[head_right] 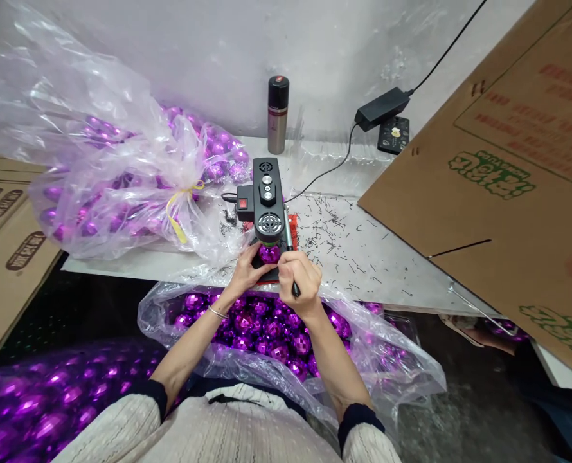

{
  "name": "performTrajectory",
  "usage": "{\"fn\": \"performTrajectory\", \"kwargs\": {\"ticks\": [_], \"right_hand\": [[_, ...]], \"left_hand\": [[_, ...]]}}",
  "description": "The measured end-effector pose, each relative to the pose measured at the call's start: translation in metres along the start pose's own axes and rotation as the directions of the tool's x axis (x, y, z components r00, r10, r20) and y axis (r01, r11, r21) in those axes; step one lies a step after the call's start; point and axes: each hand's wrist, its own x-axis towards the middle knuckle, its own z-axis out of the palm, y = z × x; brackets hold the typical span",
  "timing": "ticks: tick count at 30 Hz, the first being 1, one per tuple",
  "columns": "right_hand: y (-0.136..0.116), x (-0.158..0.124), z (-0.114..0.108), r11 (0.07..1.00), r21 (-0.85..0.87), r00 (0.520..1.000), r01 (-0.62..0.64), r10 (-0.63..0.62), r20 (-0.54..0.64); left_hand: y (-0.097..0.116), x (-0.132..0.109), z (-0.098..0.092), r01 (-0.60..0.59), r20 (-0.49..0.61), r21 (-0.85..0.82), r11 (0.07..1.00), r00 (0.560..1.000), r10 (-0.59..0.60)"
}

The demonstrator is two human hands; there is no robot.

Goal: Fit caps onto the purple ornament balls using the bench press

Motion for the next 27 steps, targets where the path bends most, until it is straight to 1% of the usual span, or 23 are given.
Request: {"fn": "performTrajectory", "kwargs": {"ticks": [4,8,16,21,27], "right_hand": [[0.007,-0.016,0.006,0.999,-0.023,0.999,0.029,-0.029,-0.029],[0.013,-0.027,0.012,1.0,-0.01,0.998,0.017,-0.017,-0.067],[0.018,-0.037,0.02,1.0,0.019,0.989,0.013,-0.01,-0.15],[0.024,-0.047,0.022,0.997,0.077,0.989,-0.002,0.013,-0.148],[0.025,-0.045,0.024,0.994,0.111,0.987,0.021,-0.003,-0.162]], "left_hand": [[0.001,0.0,0.0,-0.01,-0.004,-0.027,1.0,1.0,0.01],[0.0,0.0,0.002,-0.025,-0.02,-0.046,0.999,1.0,0.024],[0.001,-0.001,0.001,-0.037,-0.015,-0.042,0.998,0.999,0.037],[0.003,0.0,0.001,-0.001,0.004,-0.014,1.0,1.0,0.001],[0.005,0.001,0.0,0.015,0.011,-0.012,1.0,1.0,-0.015]]}}
